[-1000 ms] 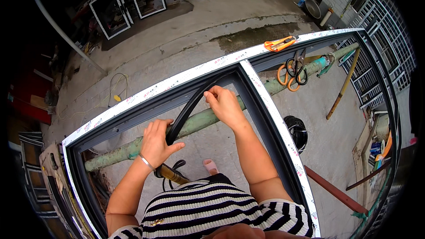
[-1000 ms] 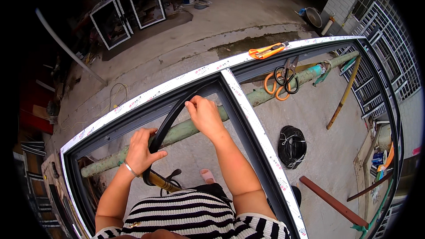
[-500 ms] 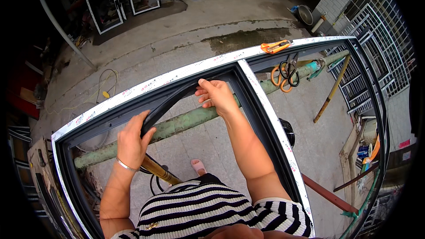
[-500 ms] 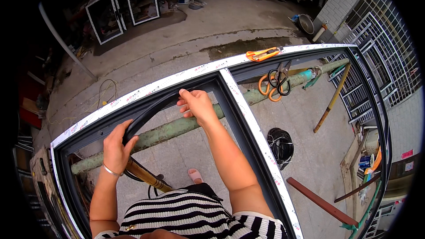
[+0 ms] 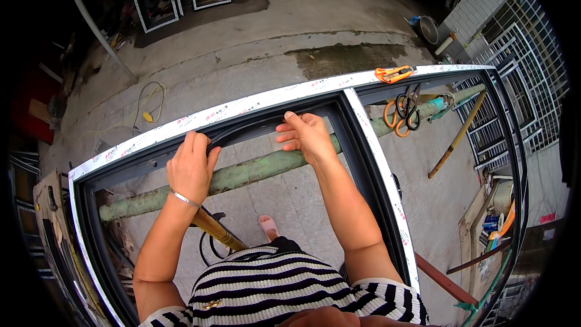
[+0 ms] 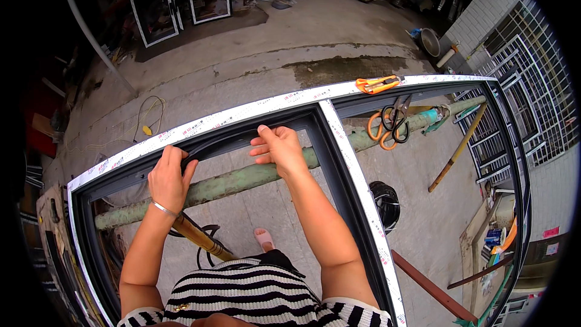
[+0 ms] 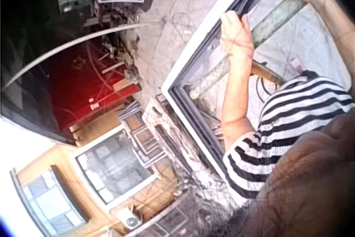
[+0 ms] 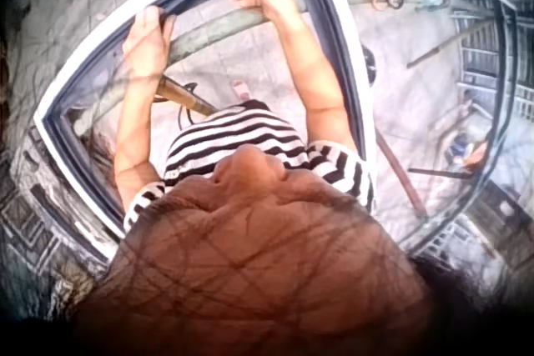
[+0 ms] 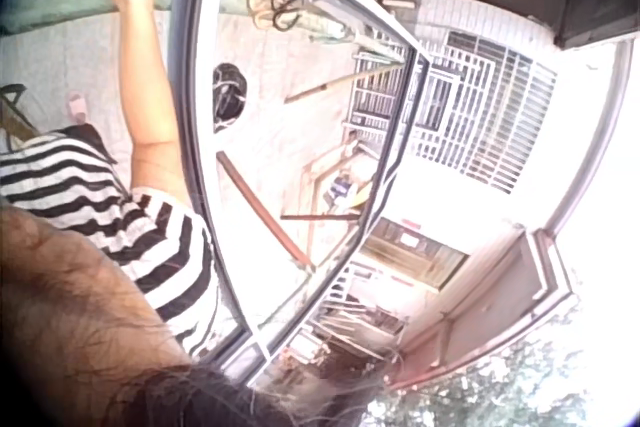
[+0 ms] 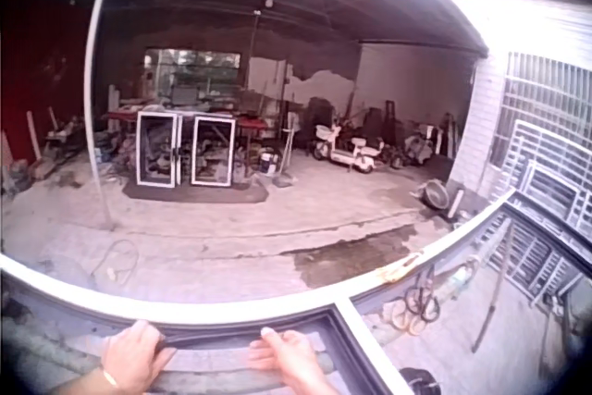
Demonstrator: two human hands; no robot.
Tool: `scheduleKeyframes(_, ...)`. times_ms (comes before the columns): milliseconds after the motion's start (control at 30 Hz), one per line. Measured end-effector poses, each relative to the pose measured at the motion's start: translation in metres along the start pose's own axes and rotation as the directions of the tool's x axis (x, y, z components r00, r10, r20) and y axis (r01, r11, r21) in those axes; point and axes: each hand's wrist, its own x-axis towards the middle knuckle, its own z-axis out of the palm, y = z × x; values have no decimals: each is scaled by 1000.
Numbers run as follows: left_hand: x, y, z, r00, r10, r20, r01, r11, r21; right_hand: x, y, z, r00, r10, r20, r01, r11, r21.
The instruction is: The person installs a black rubber seal strip around a white window frame structure, pressing it into the groove by hand and then cutting it with scissors.
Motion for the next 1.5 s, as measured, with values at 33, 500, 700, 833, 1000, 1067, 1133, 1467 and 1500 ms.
scheduleKeyframes(33, -1, -1, -1, 1000, 27, -12, -27, 1000, -4, -1, 0, 2, 1000, 0, -14, 0, 1000, 19)
scheduleKeyframes(500, 0, -8, 2, 999, 49, 6, -49, 995, 81, 3, 2, 2, 999, -23, -23, 23, 1000, -11)
scheduleKeyframes(700, -2, -3, -2, 998, 52, -37, -50, 998, 44, 0, 7, 1, 997, -69, -36, 68, 997, -44)
scheduleKeyframes(833, -2, -5, -1, 998, 35, -47, -33, 998, 46, -9, -1, -6, 989, -138, 44, 145, 938, -314)
scheduleKeyframes(1000, 0, -5, 0, 998, 38, -40, -37, 999, 32, -25, -24, -13, 798, -504, -330, 269, 789, -553)
scheduleKeyframes(1067, -1, -4, -1, 998, 40, -40, -39, 999, 29, -20, -27, -11, 831, -446, -332, 235, 824, -516)
scheduleKeyframes(1133, -1, -2, -1, 998, 37, -44, -37, 999, 16, -11, -23, -12, 813, -492, -311, 285, 802, -524)
scheduleKeyframes(1467, -3, -5, 1, 996, 76, -43, -75, 997, 24, 0, -17, -5, 781, -510, -360, 350, 835, -424)
scheduleKeyframes(1500, -1, -6, 1, 996, 79, -51, -77, 997, 27, 2, -13, -7, 773, -523, -360, 392, 839, -378)
